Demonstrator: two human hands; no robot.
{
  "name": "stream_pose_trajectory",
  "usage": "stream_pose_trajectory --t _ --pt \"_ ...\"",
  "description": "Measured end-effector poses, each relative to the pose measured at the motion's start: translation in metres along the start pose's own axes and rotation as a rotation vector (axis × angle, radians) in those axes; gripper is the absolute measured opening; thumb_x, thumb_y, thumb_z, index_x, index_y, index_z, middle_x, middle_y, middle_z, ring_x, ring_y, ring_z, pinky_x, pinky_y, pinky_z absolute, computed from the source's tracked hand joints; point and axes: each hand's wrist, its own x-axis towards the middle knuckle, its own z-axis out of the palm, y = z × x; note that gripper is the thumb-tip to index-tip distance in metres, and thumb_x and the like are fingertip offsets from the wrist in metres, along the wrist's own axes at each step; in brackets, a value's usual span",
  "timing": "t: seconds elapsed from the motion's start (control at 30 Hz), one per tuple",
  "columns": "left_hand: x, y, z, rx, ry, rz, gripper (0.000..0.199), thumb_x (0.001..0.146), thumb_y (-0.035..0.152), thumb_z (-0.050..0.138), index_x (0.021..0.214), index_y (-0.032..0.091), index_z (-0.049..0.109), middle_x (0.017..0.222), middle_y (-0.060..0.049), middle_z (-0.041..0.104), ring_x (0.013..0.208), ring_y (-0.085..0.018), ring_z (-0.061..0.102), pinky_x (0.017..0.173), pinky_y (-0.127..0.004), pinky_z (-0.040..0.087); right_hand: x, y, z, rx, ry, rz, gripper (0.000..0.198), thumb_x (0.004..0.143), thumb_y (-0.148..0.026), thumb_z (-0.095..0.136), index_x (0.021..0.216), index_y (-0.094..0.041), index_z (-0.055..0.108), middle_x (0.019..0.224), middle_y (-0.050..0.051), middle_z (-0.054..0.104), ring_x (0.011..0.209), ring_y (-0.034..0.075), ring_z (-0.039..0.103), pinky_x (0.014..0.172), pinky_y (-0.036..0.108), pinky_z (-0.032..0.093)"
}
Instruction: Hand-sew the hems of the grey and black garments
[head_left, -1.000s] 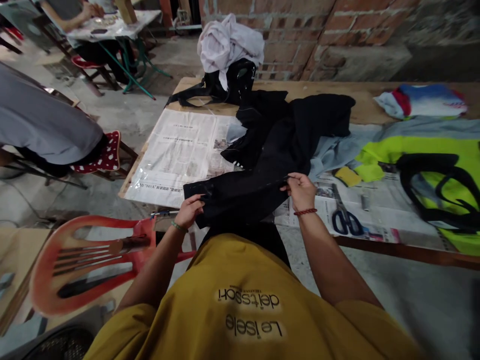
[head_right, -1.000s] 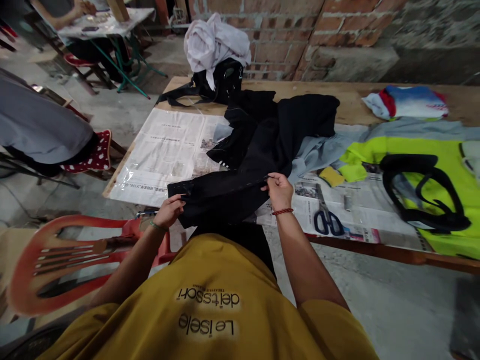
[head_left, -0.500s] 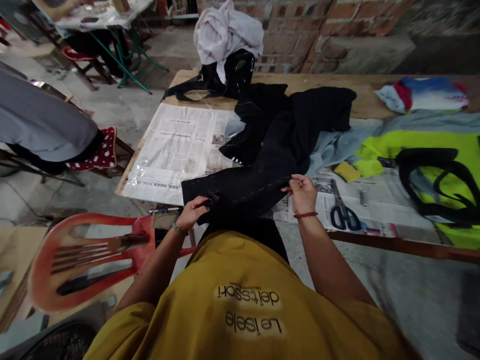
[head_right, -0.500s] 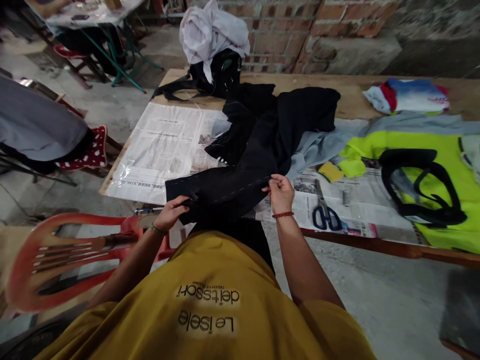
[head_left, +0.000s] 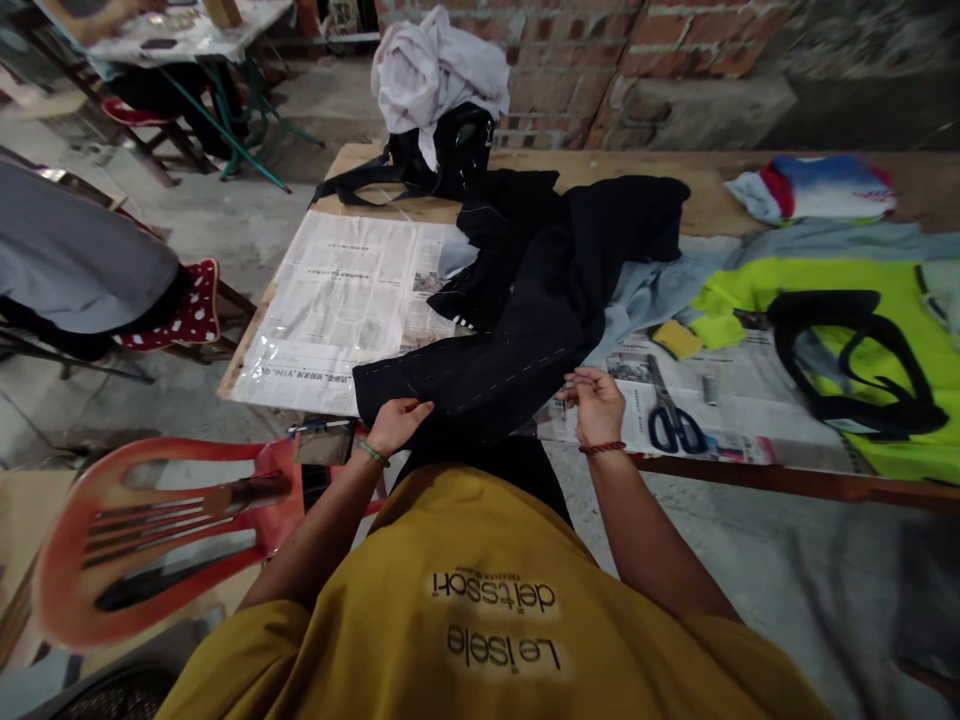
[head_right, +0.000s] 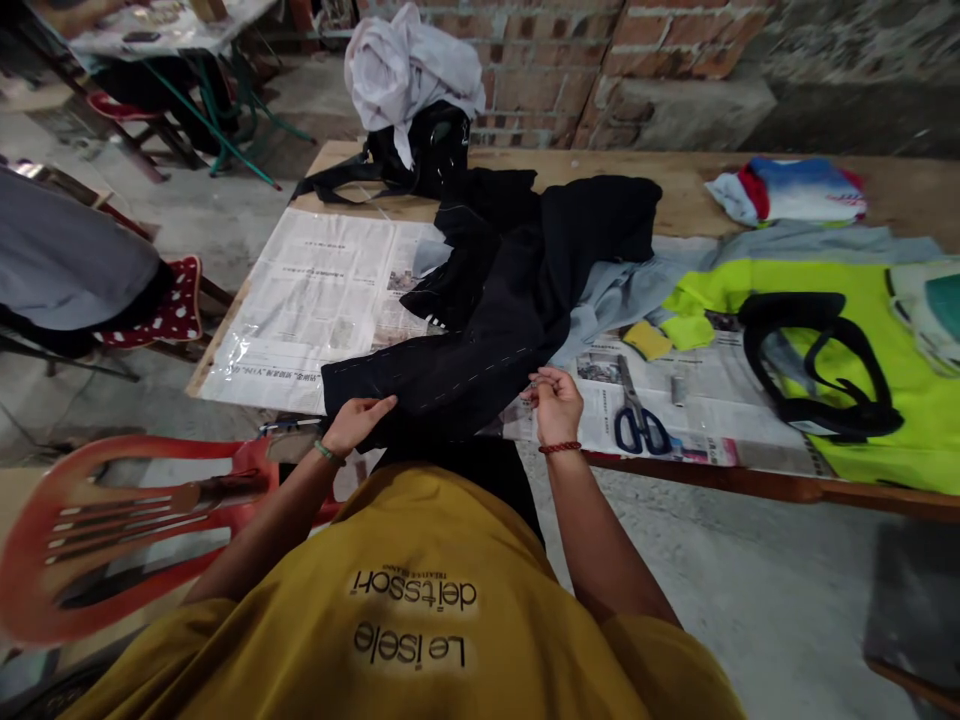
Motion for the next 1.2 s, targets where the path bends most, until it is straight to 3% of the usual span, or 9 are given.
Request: stream_pose_trajectory --t 0.13,0.23,0.4,0.5,0.67,0.73,0.83,1.0,1.2 --pt "-0.003 0.004 0.006 -0.141 0.056 0.092 0.043 0.069 0.044 0.076 0.052 0.018 0.045 0.048 0.007 0.038 0.047 -0.007 0.038 0.044 -0.02 0.025 -0.001 -0.001 0.004 0.012 -0.043 0.0 0.032 0.065 -0.04 0.068 0.087 -0.02 0.057 0.081 0.0 0.069 0.048 0.008 0.06 0.04 0.016 0.036" --pt "-0.004 0.016 -0.001 -0.416 0.142 0.164 0.041 0.067 0.046 0.077 0.06 0.019 0.047 0.054 0.006 0.048 0.052 -0.009 0.047 0.049 -0.019 0.036 -0.002 -0.001 0.008 0.008 -0.061 0.009 0.034 0.065 -0.043 0.069 0.086 -0.019 0.057 0.081 0.0 0.069 0.048 0.008 0.06 0.04 0.016 0.035" --pt "0.014 0.045 -0.041 -0.627 0.271 0.275 0.037 0.067 0.05 0.077 0.079 0.02 0.058 0.07 0.002 0.063 0.071 -0.015 0.063 0.064 -0.024 0.05 -0.011 0.003 0.012 -0.005 -0.062 0.012 0.036 0.064 -0.046 0.07 0.085 -0.019 0.058 0.081 0.001 0.07 0.049 0.008 0.06 0.042 0.017 0.036" --pt "0.036 0.046 -0.066 -0.577 0.358 0.212 0.037 0.066 0.049 0.077 0.076 0.021 0.055 0.066 0.003 0.06 0.069 -0.016 0.062 0.064 -0.025 0.049 -0.012 0.006 0.002 -0.057 -0.063 -0.016 0.035 0.066 -0.047 0.068 0.084 -0.019 0.058 0.081 0.001 0.069 0.051 0.009 0.059 0.045 0.018 0.038" --pt "0.062 0.009 -0.089 -0.157 0.51 -0.023 0.027 0.064 0.038 0.075 0.072 0.02 0.056 0.052 0.006 0.049 0.055 -0.014 0.051 0.057 -0.025 0.042 0.013 0.007 -0.071 -0.396 0.15 -0.177 0.024 0.073 -0.039 0.058 0.087 -0.019 0.06 0.085 0.004 0.068 0.068 0.017 0.065 0.068 0.032 0.054" --pt "0.063 -0.007 -0.096 0.098 0.572 -0.017 0.024 0.062 0.03 0.077 0.078 0.021 0.062 0.054 0.005 0.051 0.06 -0.017 0.055 0.063 -0.026 0.044 0.025 0.006 -0.113 -0.69 0.25 -0.242 0.017 0.076 -0.03 0.053 0.087 -0.02 0.062 0.092 0.009 0.07 0.087 0.024 0.068 0.088 0.042 0.053" --pt "0.06 -0.013 -0.101 0.318 0.652 0.139 0.031 0.063 0.019 0.075 0.093 0.021 0.067 0.077 -0.001 0.062 0.079 -0.022 0.062 0.081 -0.033 0.048 0.031 0.006 -0.163 -1.05 0.232 -0.301 0.015 0.076 -0.021 0.052 0.086 -0.023 0.063 0.104 0.016 0.069 0.112 0.031 0.062 0.103 0.047 0.046" --pt "0.054 0.033 -0.075 0.335 0.674 0.608 0.027 0.079 0.017 0.064 0.106 0.017 0.068 0.114 -0.011 0.061 0.112 -0.026 0.057 0.1 -0.038 0.044 0.026 0.017 -0.185 -1.262 0.07 -0.256 0.025 0.073 -0.022 0.053 0.094 -0.02 0.064 0.103 0.015 0.067 0.115 0.033 0.06 0.102 0.05 0.048" --pt "0.068 0.099 -0.003 0.056 0.342 0.682 0.012 0.081 0.015 0.066 0.091 0.017 0.073 0.094 -0.005 0.062 0.079 -0.014 0.06 0.073 -0.022 0.047 0.039 0.017 -0.179 -1.349 0.055 -0.154 0.04 0.069 -0.024 0.058 0.108 -0.016 0.066 0.104 0.019 0.068 0.109 0.036 0.063 0.094 0.05 0.05"
